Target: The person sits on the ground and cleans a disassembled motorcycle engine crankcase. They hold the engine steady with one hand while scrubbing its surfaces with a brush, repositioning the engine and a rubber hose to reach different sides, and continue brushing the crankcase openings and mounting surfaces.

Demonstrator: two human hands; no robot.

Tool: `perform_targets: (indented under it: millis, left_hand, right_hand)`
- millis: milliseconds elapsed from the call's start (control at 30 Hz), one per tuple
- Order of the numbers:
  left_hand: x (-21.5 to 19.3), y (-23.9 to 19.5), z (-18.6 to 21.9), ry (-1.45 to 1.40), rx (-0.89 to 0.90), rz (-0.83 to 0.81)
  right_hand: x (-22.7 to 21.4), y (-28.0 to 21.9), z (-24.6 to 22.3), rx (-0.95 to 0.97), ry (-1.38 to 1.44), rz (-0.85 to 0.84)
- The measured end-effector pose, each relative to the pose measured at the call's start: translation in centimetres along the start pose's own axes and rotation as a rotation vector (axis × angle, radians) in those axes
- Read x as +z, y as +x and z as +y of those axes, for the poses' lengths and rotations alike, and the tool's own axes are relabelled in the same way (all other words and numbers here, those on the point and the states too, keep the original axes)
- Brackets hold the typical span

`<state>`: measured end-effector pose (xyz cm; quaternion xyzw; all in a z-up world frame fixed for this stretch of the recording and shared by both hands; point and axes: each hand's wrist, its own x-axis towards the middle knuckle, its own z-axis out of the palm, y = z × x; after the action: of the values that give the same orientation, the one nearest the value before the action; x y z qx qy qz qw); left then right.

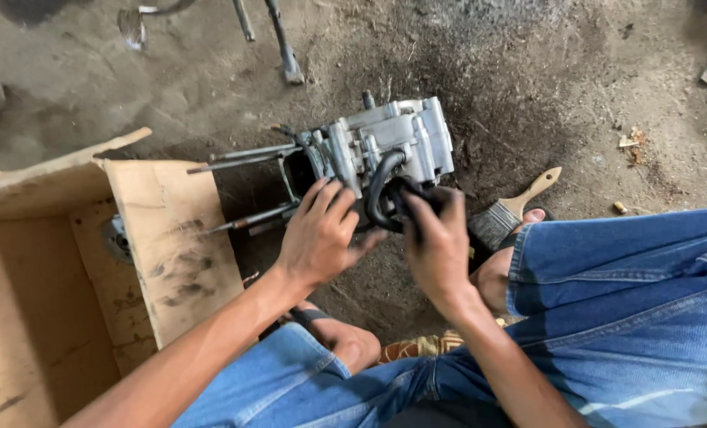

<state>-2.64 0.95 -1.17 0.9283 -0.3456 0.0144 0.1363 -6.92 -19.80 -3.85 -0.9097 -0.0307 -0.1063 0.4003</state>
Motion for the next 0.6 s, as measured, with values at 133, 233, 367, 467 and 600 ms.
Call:
perform_targets:
  millis: [133, 233, 367, 467, 600]
  left_hand:
    - [-0.5, 0.9, 0.2, 0.016, -0.05, -0.005]
    - [-2.0, 2.7, 0.5, -0.208, -0.224, -0.114]
    - [-2.2, 3.1, 0.9, -0.214, -0.301, -0.051]
    - [-2.5, 3.7, 0.7, -0.24, -0.338, -0.068]
    - [-2.2, 3.7, 0.3, -0.288, -0.361, -0.064]
  right_hand:
    - [0.2, 0.0, -1.0, 0.213, -0.064, -0.157]
    - [-1.1, 1.3, -1.7, 0.174, -0.136, -0.213]
    - [-2.7, 0.8, -0.7, 0.255, -0.158, -0.369]
    - [-3.0, -0.9, 1.6, 0.215, -0.026, -0.291]
    - [-2.9, 0.6, -0.4, 0.099, 0.04, -0.167]
